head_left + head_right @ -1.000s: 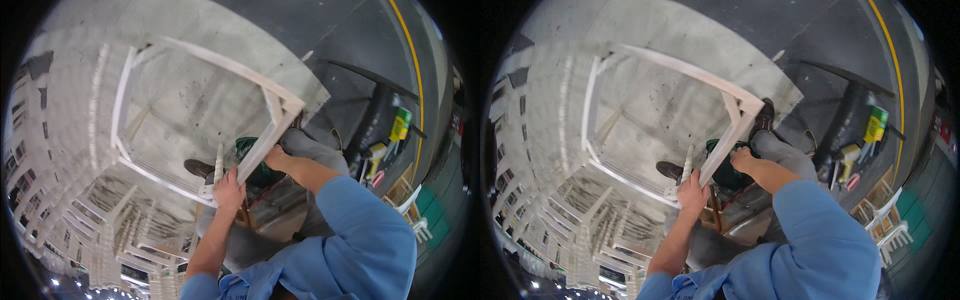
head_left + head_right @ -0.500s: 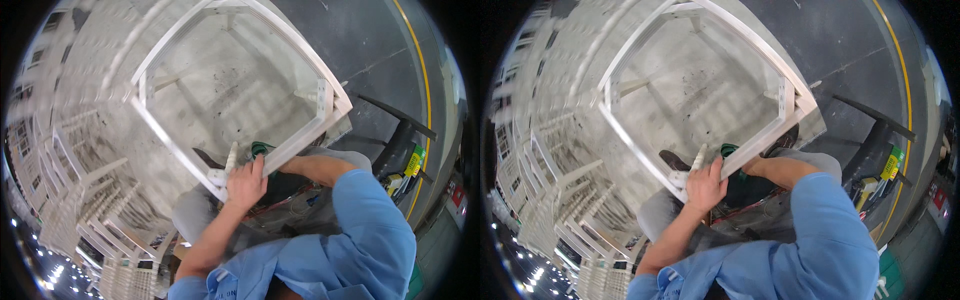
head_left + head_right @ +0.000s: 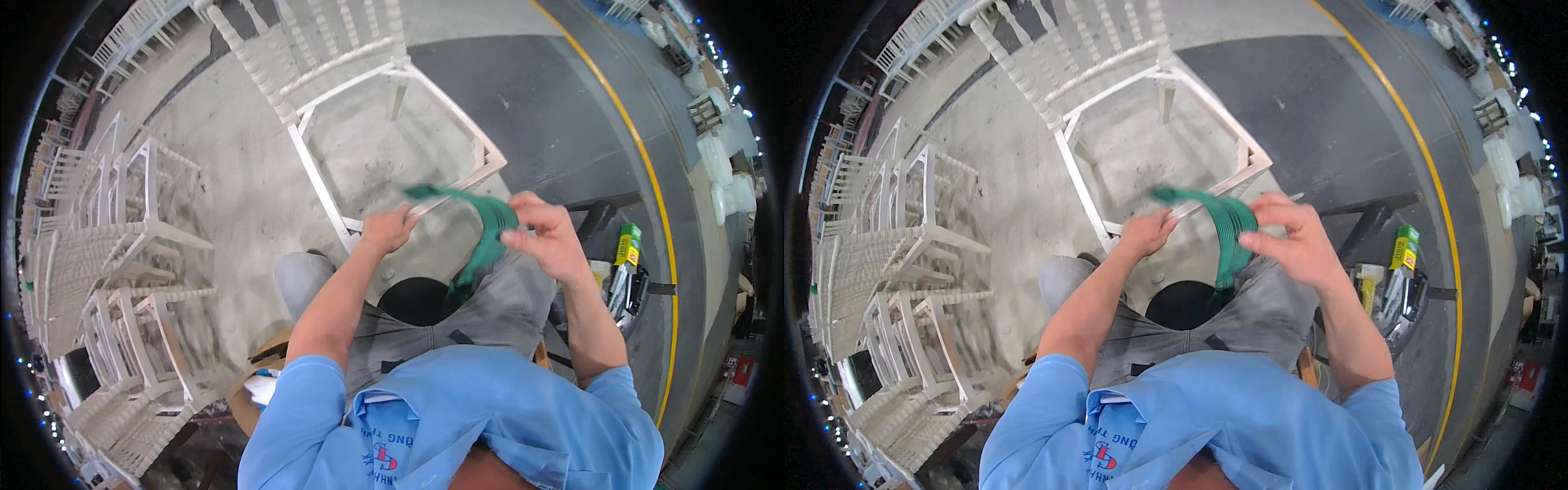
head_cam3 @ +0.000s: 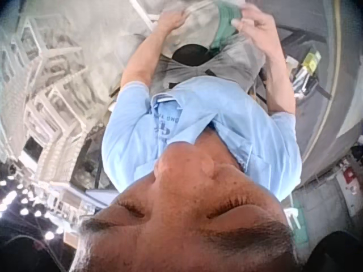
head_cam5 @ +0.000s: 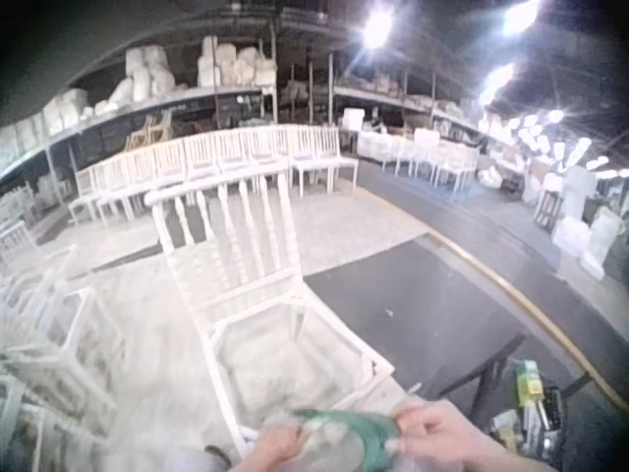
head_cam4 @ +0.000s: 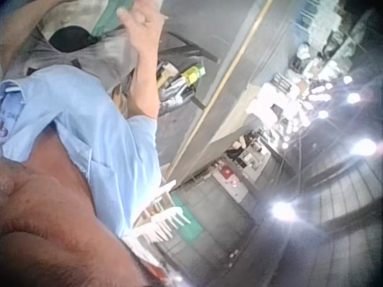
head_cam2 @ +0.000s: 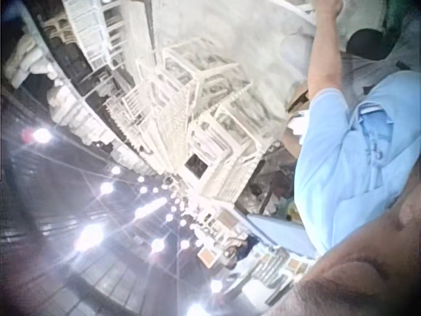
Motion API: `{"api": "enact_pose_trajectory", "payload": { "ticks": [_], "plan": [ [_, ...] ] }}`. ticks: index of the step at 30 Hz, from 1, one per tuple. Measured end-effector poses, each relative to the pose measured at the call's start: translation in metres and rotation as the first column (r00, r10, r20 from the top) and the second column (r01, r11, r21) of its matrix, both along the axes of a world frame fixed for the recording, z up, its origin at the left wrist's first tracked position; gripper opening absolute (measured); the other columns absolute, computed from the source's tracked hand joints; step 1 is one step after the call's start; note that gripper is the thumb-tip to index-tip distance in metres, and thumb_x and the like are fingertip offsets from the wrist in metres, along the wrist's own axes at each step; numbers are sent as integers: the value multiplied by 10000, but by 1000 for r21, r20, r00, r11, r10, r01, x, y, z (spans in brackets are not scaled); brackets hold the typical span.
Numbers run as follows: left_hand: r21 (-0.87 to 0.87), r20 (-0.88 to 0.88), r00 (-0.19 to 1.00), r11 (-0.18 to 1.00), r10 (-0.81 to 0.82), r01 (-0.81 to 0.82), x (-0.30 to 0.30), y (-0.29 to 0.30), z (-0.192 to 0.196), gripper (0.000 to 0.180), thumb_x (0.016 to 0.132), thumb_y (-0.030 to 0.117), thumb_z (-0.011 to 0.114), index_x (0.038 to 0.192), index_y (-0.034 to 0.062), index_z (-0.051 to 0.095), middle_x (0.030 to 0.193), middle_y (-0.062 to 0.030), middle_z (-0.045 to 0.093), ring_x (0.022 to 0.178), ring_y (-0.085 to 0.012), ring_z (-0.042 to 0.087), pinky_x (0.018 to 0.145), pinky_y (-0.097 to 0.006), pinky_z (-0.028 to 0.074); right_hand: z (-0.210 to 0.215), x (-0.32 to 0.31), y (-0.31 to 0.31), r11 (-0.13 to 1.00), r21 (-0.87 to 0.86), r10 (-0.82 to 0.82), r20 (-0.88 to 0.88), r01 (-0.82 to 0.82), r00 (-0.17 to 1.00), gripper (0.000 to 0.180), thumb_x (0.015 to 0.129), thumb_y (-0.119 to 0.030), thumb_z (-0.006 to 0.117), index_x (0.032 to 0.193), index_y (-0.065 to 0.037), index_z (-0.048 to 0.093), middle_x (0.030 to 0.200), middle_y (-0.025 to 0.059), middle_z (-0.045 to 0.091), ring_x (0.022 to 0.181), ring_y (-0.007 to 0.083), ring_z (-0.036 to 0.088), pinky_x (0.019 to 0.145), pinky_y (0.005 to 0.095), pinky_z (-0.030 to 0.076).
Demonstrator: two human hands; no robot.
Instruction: The person sits on the floor and attaches green straps to the seat frame of a white wooden chair. They use a staple gun to secure each strap in place, then cut the excess strap with scissors. The person repeats this process for multiple straps across the chair seat.
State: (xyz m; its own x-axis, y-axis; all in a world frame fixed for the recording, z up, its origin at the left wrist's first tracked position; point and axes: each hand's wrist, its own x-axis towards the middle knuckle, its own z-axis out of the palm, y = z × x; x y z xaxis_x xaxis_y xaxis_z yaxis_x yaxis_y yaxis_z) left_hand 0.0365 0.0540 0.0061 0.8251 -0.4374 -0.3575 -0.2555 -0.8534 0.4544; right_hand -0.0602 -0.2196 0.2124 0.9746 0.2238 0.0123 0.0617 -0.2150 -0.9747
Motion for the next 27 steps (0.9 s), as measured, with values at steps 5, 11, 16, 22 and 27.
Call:
{"api": "enact_pose_trajectory", "payload": {
  "ticks": [5, 11, 16, 22, 27],
  "plan": [
    [-11, -9, 1000, 1000, -17, 17, -29, 5, -14, 568, 1051, 574, 373, 1436, 182, 515, 1132, -232, 724, 1070, -452, 674, 919, -550, 514, 38, 11, 30, 953, 169, -262, 57, 250, 963, 135, 920, -96, 764, 1006, 8, 762, 894, -4, 704, 847, 81, 624, 785, 260, 485],
    [25, -134, 989, 997, -62, 66, -84, -16, -2, 563, 1001, 438, 561, 1485, 163, 479, 1211, -223, 704, 1148, -417, 655, 1010, -526, 488, 89, 34, 61, 908, 361, -323, 279, 213, 904, 125, 939, -111, 753, 1003, -3, 756, 848, -17, 703, 743, 40, 605, 656, 233, 486],
    [-614, 172, 965, 744, -200, 264, -122, -21, 13, 663, 926, 198, 694, 1529, 97, 440, 1414, -199, 606, 1345, -333, 552, 1152, -435, 401, 129, 64, 89, 932, 306, -334, 514, 195, 790, 152, 961, -154, 729, 974, -3, 742, 821, 12, 705, 695, 53, 616, 606, 245, 503],
    [-920, -381, 704, 322, -599, -223, -132, -33, 93, 541, 958, 154, 668, 1466, 45, 516, 1375, -159, 625, 1333, -265, 550, 1154, -384, 390, 246, 84, 89, 916, 286, -401, 694, 281, 599, 155, 1027, -146, 601, 1097, -9, 591, 849, 104, 702, 670, 193, 694, 607, 347, 595],
    [-737, -435, 489, -13, -756, -676, -130, -14, 156, 420, 1004, 268, 665, 1338, 28, 583, 1133, -207, 707, 1216, -358, 642, 1152, -519, 400, 271, 122, 61, 802, 570, -533, 546, 180, 646, 148, 1038, -139, 572, 1117, -15, 562, 947, 146, 674, 720, 212, 707, 603, 348, 603]
  ]
}}
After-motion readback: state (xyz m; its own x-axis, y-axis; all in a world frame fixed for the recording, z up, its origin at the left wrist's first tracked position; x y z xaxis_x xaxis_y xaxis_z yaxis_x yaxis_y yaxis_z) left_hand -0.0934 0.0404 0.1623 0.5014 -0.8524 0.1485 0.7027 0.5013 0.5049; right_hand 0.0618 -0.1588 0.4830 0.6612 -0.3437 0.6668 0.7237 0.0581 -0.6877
